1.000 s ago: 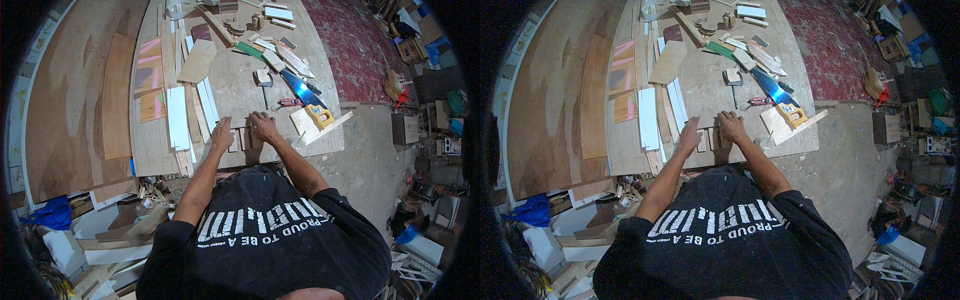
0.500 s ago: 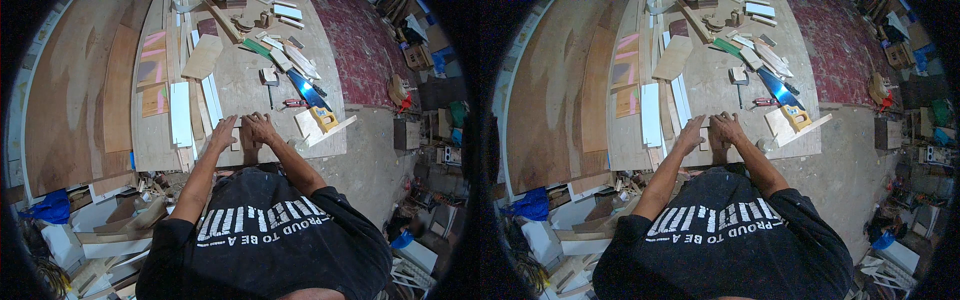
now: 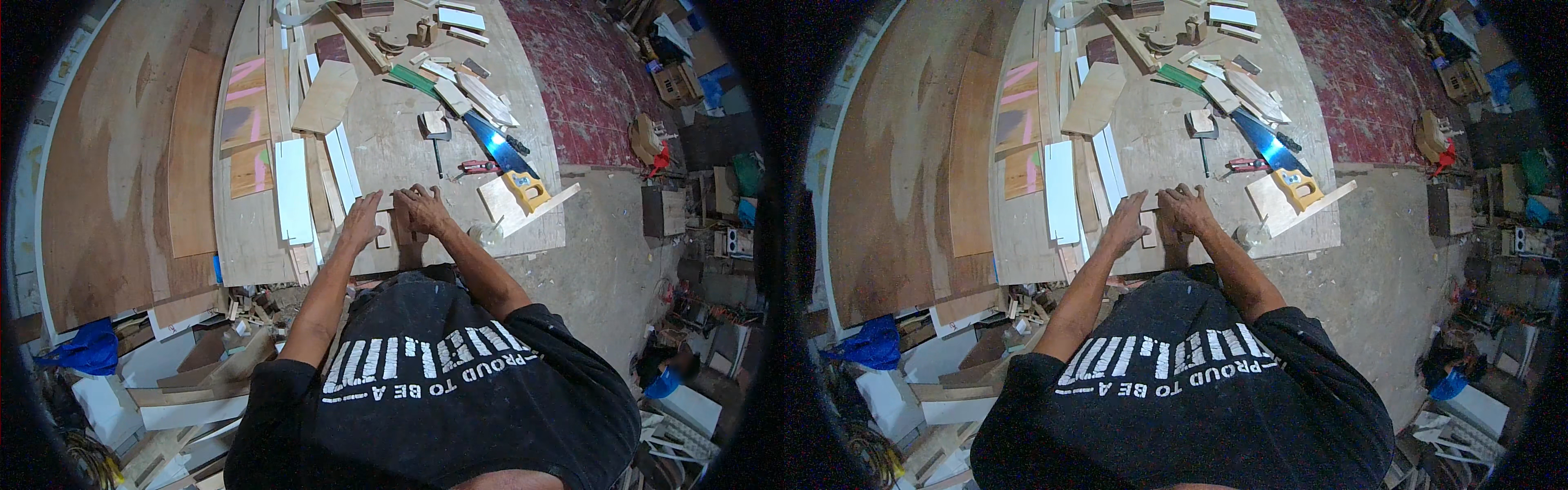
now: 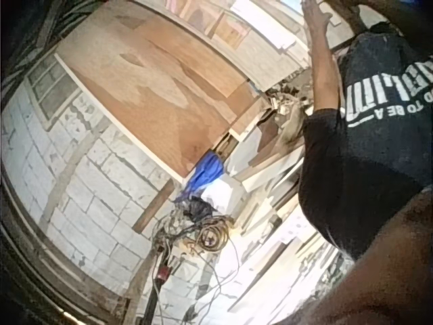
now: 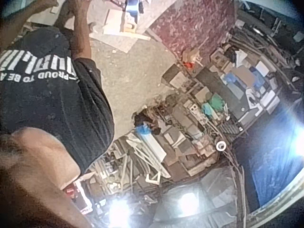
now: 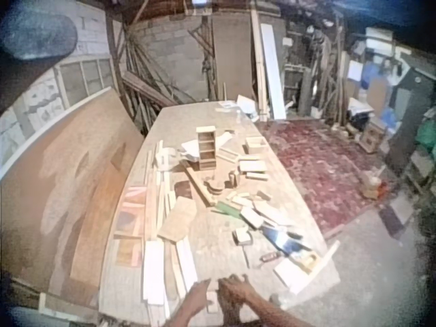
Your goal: The person holds and turns a small wooden box, fits wooden pieces together on the workbench, marks a wooden piece with a pencil, and picks up a hand saw.
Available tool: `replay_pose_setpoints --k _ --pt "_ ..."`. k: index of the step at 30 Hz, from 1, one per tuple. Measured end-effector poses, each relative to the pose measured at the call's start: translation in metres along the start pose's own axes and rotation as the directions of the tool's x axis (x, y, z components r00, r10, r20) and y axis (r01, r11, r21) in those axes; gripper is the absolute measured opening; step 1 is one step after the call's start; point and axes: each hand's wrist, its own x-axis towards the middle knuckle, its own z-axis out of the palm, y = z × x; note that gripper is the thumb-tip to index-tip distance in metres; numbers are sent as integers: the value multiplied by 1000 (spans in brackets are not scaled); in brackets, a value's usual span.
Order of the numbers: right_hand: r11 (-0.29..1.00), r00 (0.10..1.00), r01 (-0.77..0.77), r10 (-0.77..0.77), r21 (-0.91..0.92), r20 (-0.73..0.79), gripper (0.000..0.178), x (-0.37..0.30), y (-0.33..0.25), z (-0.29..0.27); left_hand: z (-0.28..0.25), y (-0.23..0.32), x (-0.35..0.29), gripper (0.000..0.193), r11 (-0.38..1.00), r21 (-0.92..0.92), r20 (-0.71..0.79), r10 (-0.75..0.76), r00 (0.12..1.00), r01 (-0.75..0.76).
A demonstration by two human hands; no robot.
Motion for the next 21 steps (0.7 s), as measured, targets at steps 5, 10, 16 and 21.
replay_pose_setpoints --k 5,10,16,21 --pt "1000 1000 7 -7 0 10 95 2 -2 -2 1 -3 1 90 1000 2 5 -6 1000 5" --pt "899 958 -91 196 428 -208 85 -4 19 3 28 -30 14 85 997 -75 -194 16 981 -31" --pt "768 816 -186 467 612 -339 34 2 50 31 41 -28 36 53 924 -273 -272 -341 900 268" --pt "677 842 -260 509 689 -182 30 -4 33 38 46 -27 34 32 905 -245 -172 -394 903 348"
